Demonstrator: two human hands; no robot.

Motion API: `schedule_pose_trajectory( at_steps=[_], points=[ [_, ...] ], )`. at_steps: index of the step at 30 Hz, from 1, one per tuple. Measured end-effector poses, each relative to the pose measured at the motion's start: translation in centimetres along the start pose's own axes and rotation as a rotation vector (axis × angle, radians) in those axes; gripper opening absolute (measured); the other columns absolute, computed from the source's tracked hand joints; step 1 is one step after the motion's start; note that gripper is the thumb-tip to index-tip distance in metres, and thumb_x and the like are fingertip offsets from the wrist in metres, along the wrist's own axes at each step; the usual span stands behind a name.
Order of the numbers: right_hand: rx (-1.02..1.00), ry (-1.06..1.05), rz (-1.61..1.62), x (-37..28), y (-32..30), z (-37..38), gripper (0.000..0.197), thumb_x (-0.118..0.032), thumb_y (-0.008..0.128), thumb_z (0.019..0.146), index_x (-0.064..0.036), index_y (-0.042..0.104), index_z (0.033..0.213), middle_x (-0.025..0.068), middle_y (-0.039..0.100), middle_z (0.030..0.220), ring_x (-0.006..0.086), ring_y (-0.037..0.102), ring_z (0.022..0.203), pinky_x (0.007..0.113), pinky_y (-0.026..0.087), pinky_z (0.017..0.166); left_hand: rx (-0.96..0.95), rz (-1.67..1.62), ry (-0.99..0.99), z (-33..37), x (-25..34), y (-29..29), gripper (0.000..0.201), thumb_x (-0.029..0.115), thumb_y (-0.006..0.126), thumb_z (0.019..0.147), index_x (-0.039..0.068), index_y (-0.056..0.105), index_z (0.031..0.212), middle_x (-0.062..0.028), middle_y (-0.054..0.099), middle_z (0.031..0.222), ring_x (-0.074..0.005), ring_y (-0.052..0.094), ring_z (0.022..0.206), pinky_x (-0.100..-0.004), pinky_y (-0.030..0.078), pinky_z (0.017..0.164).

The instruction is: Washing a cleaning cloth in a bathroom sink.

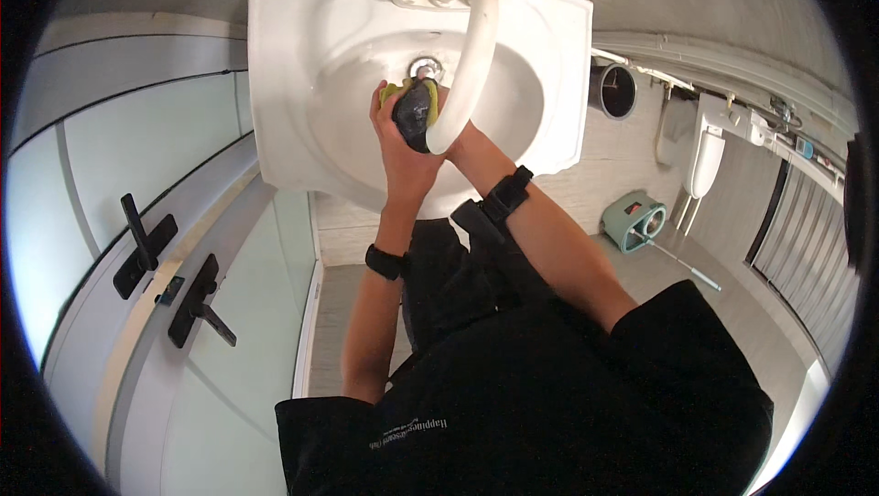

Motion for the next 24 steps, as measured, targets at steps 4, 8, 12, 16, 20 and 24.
schedule_pose_trajectory(
  at_steps=[4, 8, 12, 16, 20, 24],
  points=[
    [-0.011, -0.03, -0.242, -1.4, 6.1, -3.5, 0.039, -0.025, 0.047, 0.094, -0.0062, 0.04, 0.128, 0.0067, 0.051, 0.117, 0.016, 0.053, 0.106, 0.029, 0.045, 0.093, 0.308, 0.004, -0.022, 1.5, -0.4, -2.0, 0.038, 0.016, 0.077, 0.069, -0.001, 0.053, 0.092, -0.0162, 0.056, 0.102, -0.0302, 0.057, 0.093, -0.0382, 0.045, 0.081],
    [0.083, -0.121, -0.411, -3.3, 4.1, -3.9, 0.041, -0.035, 0.049, 0.092, -0.0055, 0.049, 0.121, 0.0094, 0.056, 0.106, 0.0217, 0.057, 0.098, 0.035, 0.048, 0.087, 0.198, -0.066, -0.118, 2.5, -0.7, -1.5, 0.024, 0.013, 0.076, 0.068, 0.0, 0.058, 0.077, -0.0107, 0.057, 0.067, -0.0249, 0.058, 0.06, -0.0319, 0.046, 0.057],
    [-0.011, 0.283, -0.032, -4.0, 4.7, -4.1, 0.07, -0.057, 0.037, 0.091, 0.0012, 0.044, 0.129, 0.0142, 0.054, 0.121, 0.0257, 0.055, 0.108, 0.039, 0.044, 0.095, -0.028, -0.098, 0.077, 2.7, 0.5, -0.5, 0.028, 0.018, 0.076, 0.065, 0.001, 0.06, 0.08, -0.0119, 0.06, 0.073, -0.0293, 0.059, 0.067, -0.037, 0.047, 0.062],
    [-0.172, 0.46, -0.101, -3.6, 6.8, -4.5, 0.077, -0.062, 0.035, 0.089, 0.003, 0.043, 0.129, 0.0179, 0.052, 0.125, 0.0278, 0.052, 0.113, 0.04, 0.042, 0.097, -0.235, 0.065, 0.148, 2.5, 1.1, 0.9, 0.034, 0.023, 0.072, 0.066, 0.005, 0.063, 0.093, -0.0131, 0.062, 0.095, -0.0325, 0.058, 0.093, -0.0422, 0.044, 0.082],
    [-0.445, 0.669, 0.518, -3.0, 11.5, -6.0, 0.07, -0.059, 0.037, 0.09, -0.002, 0.044, 0.128, 0.0208, 0.052, 0.125, 0.033, 0.05, 0.117, 0.048, 0.04, 0.099, -0.116, 0.091, 0.248, 2.7, 3.4, -0.2, 0.035, 0.021, 0.072, 0.065, 0.01, 0.064, 0.097, -0.0134, 0.048, 0.127, -0.0351, 0.049, 0.113, -0.0436, 0.037, 0.099],
    [-0.443, 0.339, 0.13, -3.0, 9.0, -5.1, 0.047, -0.043, 0.045, 0.093, -0.0037, 0.05, 0.117, 0.0191, 0.057, 0.114, 0.0313, 0.056, 0.106, 0.047, 0.046, 0.091, -0.09, 0.297, 0.438, 3.1, 2.0, 0.9, 0.03, 0.019, 0.072, 0.065, 0.006, 0.064, 0.09, -0.0115, 0.057, 0.111, -0.0287, 0.055, 0.102, -0.0392, 0.04, 0.095]
  ],
)
Point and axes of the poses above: each hand's wrist, its own z-axis towards the middle knuckle, its own y-axis out of the palm, x = y × z, the point moved 5 cm from there along z, towards the middle knuckle
